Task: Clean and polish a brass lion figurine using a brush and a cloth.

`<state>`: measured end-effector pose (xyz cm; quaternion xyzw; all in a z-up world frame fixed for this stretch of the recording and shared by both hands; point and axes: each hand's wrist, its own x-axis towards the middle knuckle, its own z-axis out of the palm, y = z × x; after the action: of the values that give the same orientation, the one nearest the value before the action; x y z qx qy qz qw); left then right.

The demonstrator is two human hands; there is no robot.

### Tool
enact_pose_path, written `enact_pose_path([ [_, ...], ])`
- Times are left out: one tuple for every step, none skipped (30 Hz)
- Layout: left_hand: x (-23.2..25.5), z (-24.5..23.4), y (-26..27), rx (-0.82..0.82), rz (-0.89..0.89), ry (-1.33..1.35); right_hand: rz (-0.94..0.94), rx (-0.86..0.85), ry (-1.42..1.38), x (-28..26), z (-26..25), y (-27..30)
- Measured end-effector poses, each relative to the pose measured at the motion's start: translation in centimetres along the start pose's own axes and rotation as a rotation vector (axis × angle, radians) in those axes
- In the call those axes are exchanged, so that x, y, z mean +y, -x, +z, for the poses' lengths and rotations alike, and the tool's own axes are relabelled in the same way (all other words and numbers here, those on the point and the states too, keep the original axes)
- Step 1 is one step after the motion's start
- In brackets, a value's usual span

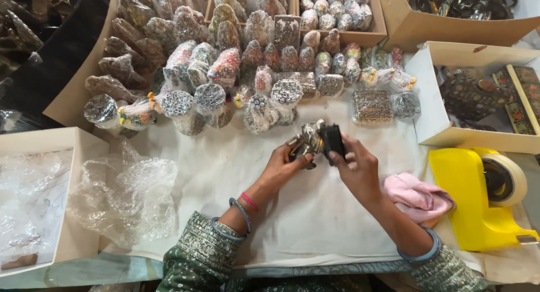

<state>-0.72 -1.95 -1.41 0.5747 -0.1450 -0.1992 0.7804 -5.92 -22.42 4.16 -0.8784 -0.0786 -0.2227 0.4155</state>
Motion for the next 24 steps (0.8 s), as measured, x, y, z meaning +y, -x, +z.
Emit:
enact_pose_path([
  [-0.4,0.0,0.0,0.0,0.0,-0.001,0.0,0.001,-0.001,-0.1,-0.1,-0.1],
  [-0.7,0.0,0.1,0.006,0.013,-0.098,-0.055,0.035,-0.01,-0.3,-0.2,-0.3],
  [-1.1,0.0,0.2,0.014,0.024,-0.193,-0.108,0.067,-0.02,-0.4,-0.3,-0.3],
  [-1.2,0.1,0.3,0.016,0.022,-0.193,-0.107,0.065,-0.021,-0.2,-0.6,-0.2],
  [-1.2,0.2,0.2,-0.015,0.066,-0.131,-0.167,0.072,0.019,0.1,-0.8,-0.2],
  [-1.1,0.3,0.2,-0.047,0.109,-0.069,-0.227,0.079,0.059,0.3,-1.1,-0.3],
  [-0.9,0.2,0.3,-0.044,0.11,-0.072,-0.229,0.078,0.055,0.6,-1.2,-0.2],
  [-0.7,0.2,0.4,-0.057,0.099,-0.064,-0.165,0.062,0.019,1.0,-1.3,-0.2],
  [-0.4,0.3,0.4,-0.072,0.091,-0.056,-0.101,0.047,-0.014,1.4,-1.6,-0.2],
  [0.1,0.3,0.3,-0.071,0.094,-0.059,-0.105,0.048,-0.016,1.1,-1.6,-0.3],
  [0.6,0.4,0.3,-0.058,0.087,-0.22,-0.089,0.062,-0.04,0.8,-1.7,-0.3],
  [1.0,0.5,0.2,-0.045,0.08,-0.382,-0.072,0.076,-0.064,0.6,-1.7,-0.2],
  [1.4,0.6,-0.1,-0.044,0.083,-0.382,-0.076,0.076,-0.063,0.0,-1.9,-0.3],
  [1.9,0.7,-0.4,-0.034,0.189,-0.551,-0.158,0.108,-0.017,-0.5,-2.1,-0.4],
  [2.2,0.8,-0.5,-0.019,0.291,-0.72,-0.24,0.135,0.026,-1.0,-2.1,-0.5],
  [1.9,0.9,-0.8,-0.012,0.291,-0.72,-0.244,0.131,0.024,-0.9,-2.4,-0.5],
  [1.6,0.8,-1.0,-0.025,0.396,-0.729,-0.242,0.125,0.055,-0.8,-2.4,-0.4],
  [1.4,0.6,-1.1,-0.039,0.501,-0.738,-0.24,0.12,0.087,-0.8,-2.4,-0.4],
  [1.6,0.7,-1.1,-0.015,0.501,-0.751,-0.256,0.109,0.068,-0.3,-2.8,-0.5],
  [1.9,0.7,-1.1,-0.023,0.473,-0.709,-0.241,0.114,0.122,0.3,-3.1,-0.6],
  [2.0,0.7,-0.8,-0.027,0.441,-0.663,-0.225,0.112,0.176,0.8,-3.4,-0.6],
  [1.5,0.7,-0.9,0.001,0.437,-0.671,-0.24,0.095,0.157,1.0,-3.5,-0.6],
  [1.0,0.7,-0.9,-0.005,0.387,-0.697,-0.214,0.082,0.15,1.1,-3.7,-0.6],
  [0.6,0.7,-0.9,-0.011,0.336,-0.721,-0.188,0.069,0.143,1.3,-3.9,-0.6],
])
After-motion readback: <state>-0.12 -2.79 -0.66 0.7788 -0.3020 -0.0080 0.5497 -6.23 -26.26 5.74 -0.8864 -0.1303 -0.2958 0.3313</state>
